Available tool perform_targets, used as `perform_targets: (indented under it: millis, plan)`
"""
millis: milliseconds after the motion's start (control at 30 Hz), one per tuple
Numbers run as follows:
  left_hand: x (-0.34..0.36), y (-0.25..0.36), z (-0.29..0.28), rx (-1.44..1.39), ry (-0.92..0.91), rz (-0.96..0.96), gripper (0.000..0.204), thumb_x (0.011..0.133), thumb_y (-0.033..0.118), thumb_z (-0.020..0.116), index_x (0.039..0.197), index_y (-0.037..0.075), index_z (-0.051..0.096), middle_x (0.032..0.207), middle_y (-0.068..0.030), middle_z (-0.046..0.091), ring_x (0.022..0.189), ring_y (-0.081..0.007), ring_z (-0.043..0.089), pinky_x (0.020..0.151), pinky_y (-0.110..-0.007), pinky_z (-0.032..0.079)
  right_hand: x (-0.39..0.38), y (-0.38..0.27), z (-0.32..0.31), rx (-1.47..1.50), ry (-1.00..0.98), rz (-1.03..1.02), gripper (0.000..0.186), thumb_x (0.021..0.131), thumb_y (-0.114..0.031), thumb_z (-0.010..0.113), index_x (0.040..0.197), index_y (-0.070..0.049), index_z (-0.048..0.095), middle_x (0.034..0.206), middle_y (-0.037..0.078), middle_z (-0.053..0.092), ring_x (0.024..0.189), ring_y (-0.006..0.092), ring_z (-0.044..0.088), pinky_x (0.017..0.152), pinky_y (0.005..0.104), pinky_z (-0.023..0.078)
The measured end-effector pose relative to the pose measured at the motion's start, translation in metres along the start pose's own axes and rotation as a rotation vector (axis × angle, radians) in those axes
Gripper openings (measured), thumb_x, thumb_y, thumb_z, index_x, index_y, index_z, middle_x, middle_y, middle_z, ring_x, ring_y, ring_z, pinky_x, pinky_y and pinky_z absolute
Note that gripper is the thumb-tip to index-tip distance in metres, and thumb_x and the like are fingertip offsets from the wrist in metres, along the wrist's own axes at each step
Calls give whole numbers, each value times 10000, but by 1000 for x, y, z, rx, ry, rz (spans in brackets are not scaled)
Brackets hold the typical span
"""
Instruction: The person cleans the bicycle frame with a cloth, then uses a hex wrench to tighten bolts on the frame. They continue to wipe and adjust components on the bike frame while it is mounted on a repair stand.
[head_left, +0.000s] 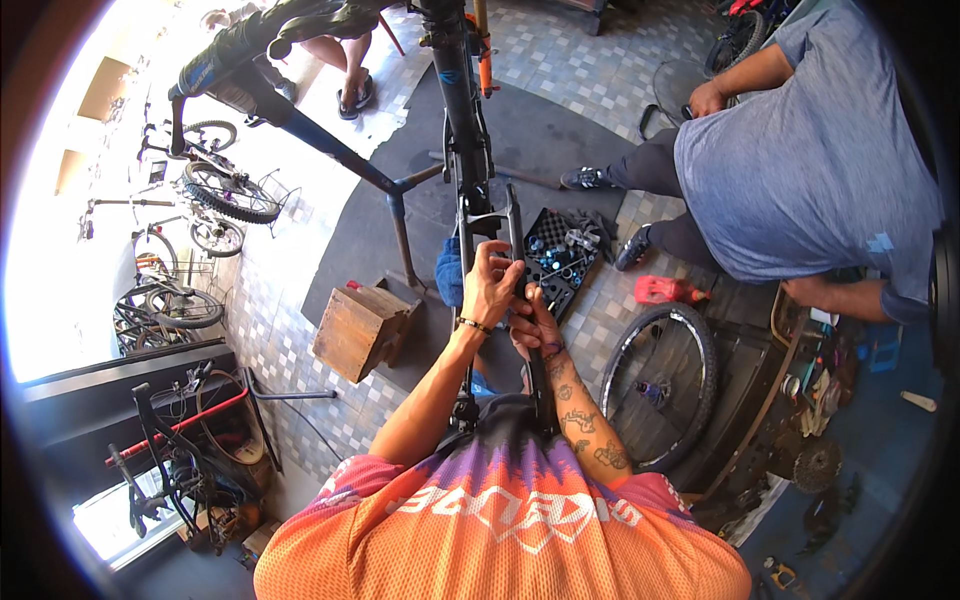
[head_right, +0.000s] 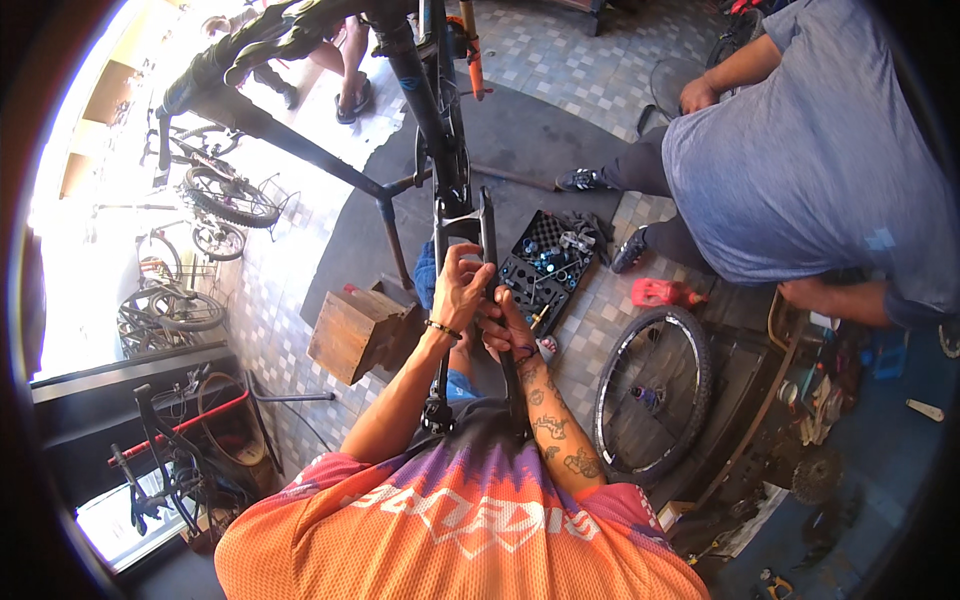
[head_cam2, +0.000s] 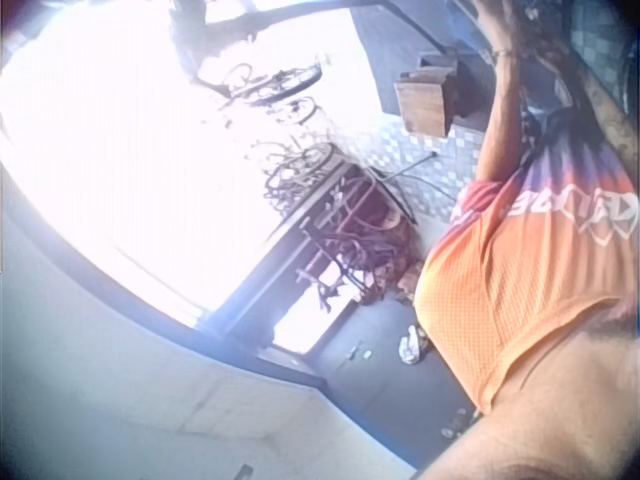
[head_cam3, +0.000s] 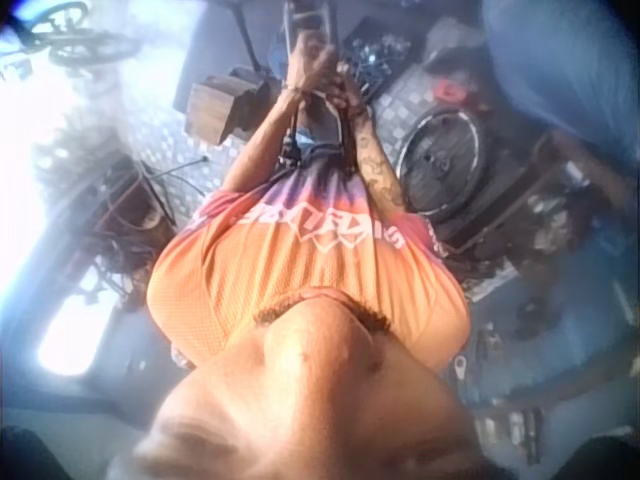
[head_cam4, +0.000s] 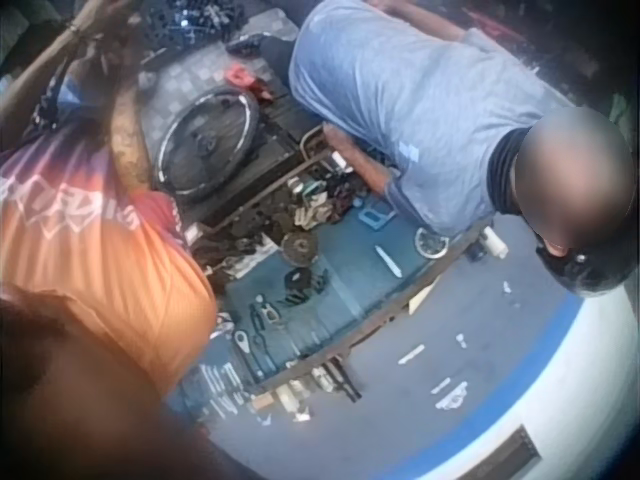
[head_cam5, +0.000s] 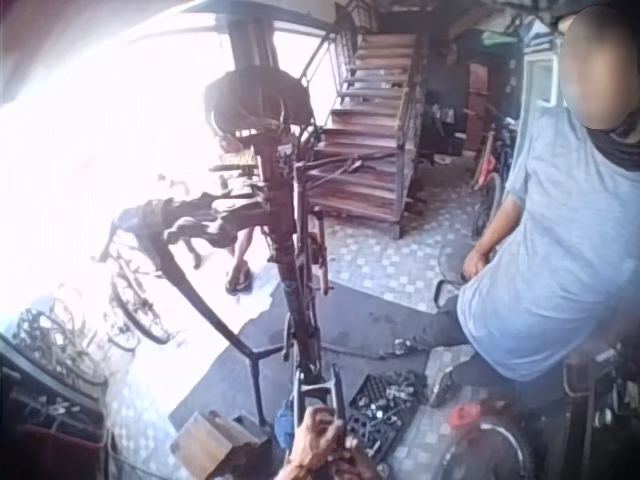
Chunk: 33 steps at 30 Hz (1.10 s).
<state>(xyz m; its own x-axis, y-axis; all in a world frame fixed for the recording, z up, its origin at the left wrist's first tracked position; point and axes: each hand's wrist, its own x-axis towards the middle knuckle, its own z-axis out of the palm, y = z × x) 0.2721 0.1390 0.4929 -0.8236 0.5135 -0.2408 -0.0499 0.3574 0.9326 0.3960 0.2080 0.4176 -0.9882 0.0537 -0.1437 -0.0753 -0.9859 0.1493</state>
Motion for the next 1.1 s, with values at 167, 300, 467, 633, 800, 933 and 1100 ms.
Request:
perform_targets:
  millis: [167, 300, 467, 633, 800, 933, 1100]
  plan:
    - [-7, 6, 0, 233, 51, 355, 194, 907, 159, 779, 1067, 55, 742, 1182, -135, 579, 1028, -290, 677, 860, -417, 582, 1, -1, -3, 18, 32, 13, 257, 1053, -415, 635, 1148, -176, 621, 884, -11, 471, 517, 34, 397, 345, 166, 346]
    - [-20, 34, -17, 418, -97, 488, 215, 852, 199, 812, 1034, 91, 777, 1096, -104, 618, 972, -308, 666, 907, -441, 526, 1, -3, -15, -12, 85, 27, 327, 1089, -429, 567, 1251, -150, 625, 882, -26, 504, 500, 40, 421, 343, 188, 357]
    - [-35, 34, -17, 627, -110, 593, 256, 852, 186, 791, 1106, 147, 788, 945, -17, 661, 912, -228, 670, 779, -395, 501, 2, -2, -20, -71, 126, 39, 380, 1063, -487, 599, 1183, -126, 606, 783, -34, 572, 451, 5, 437, 330, 169, 330]
    - [-40, 36, -11, 682, -37, 674, 338, 815, 149, 758, 1152, 157, 761, 934, -16, 652, 870, -220, 669, 763, -388, 505, 3, -8, -30, -48, 227, 89, 376, 1029, -514, 640, 1056, -141, 603, 754, -52, 493, 425, 29, 387, 323, 185, 322]
    - [-44, 26, -16, 666, 67, 817, 422, 766, 102, 724, 1187, 116, 735, 1013, -29, 674, 904, -225, 689, 787, -364, 531, 7, -3, -30, -128, 92, 107, 399, 1039, -534, 615, 1145, -149, 604, 736, -65, 509, 435, 3, 410, 330, 168, 293]
    - [-38, 18, -21, 585, 108, 873, 401, 766, 96, 721, 1168, 96, 727, 1060, -56, 675, 934, -251, 695, 801, -378, 544, 9, -1, -15, -205, 188, 89, 384, 1013, -546, 644, 1048, -168, 588, 765, -74, 500, 417, 22, 391, 320, 177, 292]
    - [-34, 18, -21, 545, 92, 843, 330, 787, 65, 742, 1116, 85, 716, 1065, -75, 676, 923, -272, 691, 800, -380, 546, 9, 1, -10, -183, 194, 53, 314, 1041, -506, 612, 1141, -208, 619, 840, -70, 500, 422, 24, 372, 322, 180, 283]
